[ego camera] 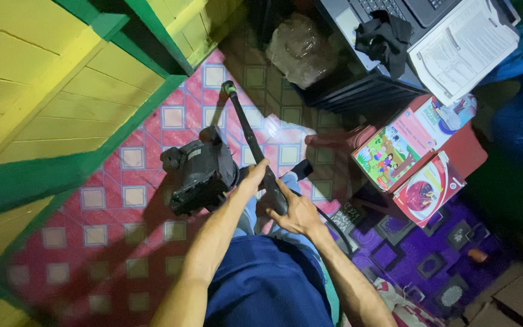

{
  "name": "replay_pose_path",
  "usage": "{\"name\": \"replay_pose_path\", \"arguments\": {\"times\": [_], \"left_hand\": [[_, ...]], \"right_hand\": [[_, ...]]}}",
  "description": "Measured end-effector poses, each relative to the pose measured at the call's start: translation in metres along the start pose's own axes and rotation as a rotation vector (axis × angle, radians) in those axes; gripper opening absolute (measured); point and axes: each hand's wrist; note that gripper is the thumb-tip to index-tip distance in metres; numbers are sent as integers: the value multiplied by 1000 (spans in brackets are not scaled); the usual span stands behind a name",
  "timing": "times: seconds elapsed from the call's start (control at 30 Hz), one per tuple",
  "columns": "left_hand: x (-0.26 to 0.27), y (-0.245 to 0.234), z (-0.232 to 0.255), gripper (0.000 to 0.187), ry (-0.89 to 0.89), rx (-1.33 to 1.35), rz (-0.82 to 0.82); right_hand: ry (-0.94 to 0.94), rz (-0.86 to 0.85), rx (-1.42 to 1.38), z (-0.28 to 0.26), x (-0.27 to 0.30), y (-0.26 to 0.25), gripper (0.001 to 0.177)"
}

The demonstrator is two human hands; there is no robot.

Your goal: The person connects a vacuum cleaner nozzle to its tube, moves the vacuum cleaner body across the floor, and then sits at a desk to attach a keyboard to a laptop.

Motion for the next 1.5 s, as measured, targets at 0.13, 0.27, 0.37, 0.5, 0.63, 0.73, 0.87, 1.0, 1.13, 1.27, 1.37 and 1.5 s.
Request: {"name": "replay_pose_path", "arguments": {"times": [0.13,0.27,0.37,0.5,0.63,0.73,0.87,1.0,1.13,1.27,1.37,1.5], "left_hand": [[4,-17,17,46,-47,8,34],[12,-14,18,46,-20,-3,61],[19,-3,8,47,3,28,-5],[42,21,-8,46,-38,-2,-50],[80,39,-19,50,-42,-80,-210],[109,55,-21,43,-119,-314,-252],[134,73,-29,38,-162,-275,-544],[147,78,-36,38,-169,-363,-563],[135,76,-43,39,-187,-371,-500],[120,70,-36,40,-73,-339,-383],[123,61,-8,35,-226,-375,-305],[118,51,4,29,-96,-173,-281]], "right_hand": [[-24,30,-39,-6,-12,8,94],[37,22,-33,-9,-8,8,95],[66,23,-64,-9,8,3,94],[103,36,-87,-3,39,-4,91],[136,42,-115,11,78,-7,92],[249,32,-118,20,109,-10,93],[385,10,-142,27,144,-13,95],[355,4,-167,35,160,-10,97],[325,0,-176,35,152,-9,93],[317,-15,-175,29,133,-14,94],[310,-36,-140,27,117,-20,96],[204,-17,-122,30,97,-20,96]]}}
Point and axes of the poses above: each hand's wrist, its own x-axis away from the middle knuckle, its own y-axis out of the palm, z = x × y, and after that the axes turned 13 degrees about -x, right-handed
